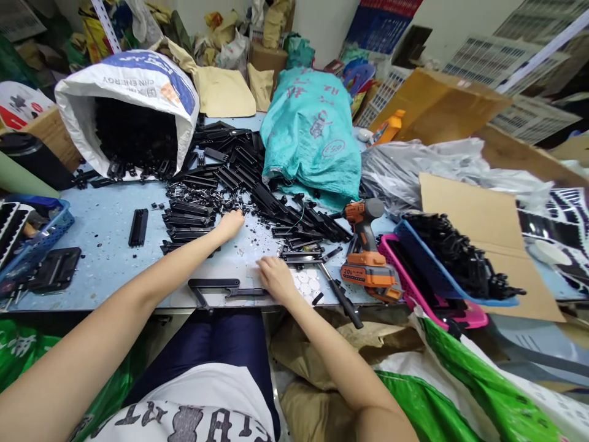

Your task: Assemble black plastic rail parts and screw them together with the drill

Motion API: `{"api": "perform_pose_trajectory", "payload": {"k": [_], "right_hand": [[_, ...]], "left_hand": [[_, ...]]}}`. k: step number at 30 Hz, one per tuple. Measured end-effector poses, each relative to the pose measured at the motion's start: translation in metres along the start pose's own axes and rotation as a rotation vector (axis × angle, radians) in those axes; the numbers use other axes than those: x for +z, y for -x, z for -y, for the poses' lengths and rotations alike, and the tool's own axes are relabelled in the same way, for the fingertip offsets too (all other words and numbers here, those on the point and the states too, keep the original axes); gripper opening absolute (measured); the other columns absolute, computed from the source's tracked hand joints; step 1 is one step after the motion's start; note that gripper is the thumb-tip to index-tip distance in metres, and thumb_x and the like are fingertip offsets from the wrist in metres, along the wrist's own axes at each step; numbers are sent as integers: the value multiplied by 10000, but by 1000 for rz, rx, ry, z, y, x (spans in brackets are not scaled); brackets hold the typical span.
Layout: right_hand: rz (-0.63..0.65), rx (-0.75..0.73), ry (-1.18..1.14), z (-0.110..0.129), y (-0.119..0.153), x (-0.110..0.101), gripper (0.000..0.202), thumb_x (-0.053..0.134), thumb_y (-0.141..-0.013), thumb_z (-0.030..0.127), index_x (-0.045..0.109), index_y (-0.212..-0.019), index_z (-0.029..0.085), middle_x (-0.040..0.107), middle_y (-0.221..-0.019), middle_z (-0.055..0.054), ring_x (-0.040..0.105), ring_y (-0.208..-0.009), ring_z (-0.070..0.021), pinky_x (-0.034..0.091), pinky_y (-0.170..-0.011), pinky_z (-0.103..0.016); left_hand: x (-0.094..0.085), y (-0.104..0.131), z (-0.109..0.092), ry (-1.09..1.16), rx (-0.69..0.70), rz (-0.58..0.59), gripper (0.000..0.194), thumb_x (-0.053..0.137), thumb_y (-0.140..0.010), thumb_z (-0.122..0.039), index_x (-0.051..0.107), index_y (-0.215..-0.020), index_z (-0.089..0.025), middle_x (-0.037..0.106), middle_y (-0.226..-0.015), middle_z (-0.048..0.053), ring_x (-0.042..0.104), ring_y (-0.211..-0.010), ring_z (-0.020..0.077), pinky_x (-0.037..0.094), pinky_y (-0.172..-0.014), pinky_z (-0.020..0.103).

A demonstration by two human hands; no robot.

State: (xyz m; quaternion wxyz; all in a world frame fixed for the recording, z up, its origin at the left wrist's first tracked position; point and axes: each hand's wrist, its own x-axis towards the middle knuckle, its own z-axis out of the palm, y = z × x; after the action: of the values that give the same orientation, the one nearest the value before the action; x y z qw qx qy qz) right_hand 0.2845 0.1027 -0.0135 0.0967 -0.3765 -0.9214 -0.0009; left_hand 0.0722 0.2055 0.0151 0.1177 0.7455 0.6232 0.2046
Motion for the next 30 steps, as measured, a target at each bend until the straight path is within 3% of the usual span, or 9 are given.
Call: {"api": "perform_pose_trajectory", "payload": {"k": [3, 5, 7, 10, 13, 15, 18, 22, 30], "right_hand": [[-1, 179, 103, -26, -52, -7, 300, 339, -936, 243, 554, -1119, 140, 562, -1105, -131, 449, -986, -227, 341, -782, -315], [43, 230, 150, -41, -85, -7, 291, 336, -920, 182, 556, -1099, 114, 571, -1069, -156, 441, -989, -244, 330, -793, -333], [83, 234, 141, -48, -106, -4, 273, 339, -900, 130, 579, -1024, 88, 588, -997, -171, 452, -964, -249, 323, -801, -343], [86, 233, 75, -42, -107, 0, 242, 379, -879, 129, 585, -995, 80, 584, -980, -164, 491, -907, -231, 342, -785, -326], [35, 193, -151, -23, -85, -3, 234, 441, -870, 178, 583, -1044, 111, 557, -1048, -127, 536, -844, -183, 390, -755, -283], [19, 112, -347, -7, -67, -10, 215, 473, -871, 214, 610, -1014, 129, 565, -1039, -105, 553, -801, -153, 419, -752, -266], [74, 18, -527, 15, -46, -25, 184, 525, -855, 249, 646, -943, 142, 618, -935, -78, 568, -753, -138, 445, -735, -258], [225, 21, -593, 34, -32, -42, 148, 601, -804, 237, 668, -902, 148, 662, -836, -58, 599, -708, -134, 456, -686, -239], [406, -128, -273, 57, -38, -64, 127, 564, -825, 156, 676, -885, 149, 660, -893, -72, 614, -800, -170, 422, -722, -244]], "left_hand": [[2, 7, -8, -17, -32, 3, 237, 423, -749, 14, 615, -866, -57, 600, -882, 172, 571, -851, 238, 442, -774, 358], [-6, 34, -11, 4, -18, -34, 249, 415, -797, -27, 615, -935, -82, 606, -967, 157, 574, -904, 225, 447, -810, 344], [-18, 74, -6, 107, 10, -165, 242, 423, -849, -104, 612, -999, -125, 614, -1020, 115, 576, -947, 195, 454, -850, 322], [-33, 148, 12, 344, -55, -425, 211, 472, -869, -225, 626, -995, -156, 634, -976, 69, 604, -901, 160, 498, -806, 293], [-35, 210, 31, 496, -197, -465, 211, 507, -853, -278, 637, -956, -147, 635, -900, 59, 627, -794, 142, 534, -719, 278], [-33, 234, 37, 499, -238, -444, 208, 510, -850, -280, 636, -953, -150, 636, -887, 56, 628, -786, 142, 539, -723, 286], [-34, 245, 34, 371, -210, -410, 186, 488, -862, -251, 628, -952, -168, 638, -896, 53, 619, -828, 154, 529, -758, 305], [-41, 242, 22, 224, -46, -315, 198, 431, -892, -204, 603, -983, -170, 622, -902, 66, 602, -866, 166, 509, -791, 316], [-45, 239, 26, 169, -20, -232, 195, 421, -883, -164, 590, -979, -176, 600, -902, 66, 596, -844, 172, 507, -765, 317]]}}
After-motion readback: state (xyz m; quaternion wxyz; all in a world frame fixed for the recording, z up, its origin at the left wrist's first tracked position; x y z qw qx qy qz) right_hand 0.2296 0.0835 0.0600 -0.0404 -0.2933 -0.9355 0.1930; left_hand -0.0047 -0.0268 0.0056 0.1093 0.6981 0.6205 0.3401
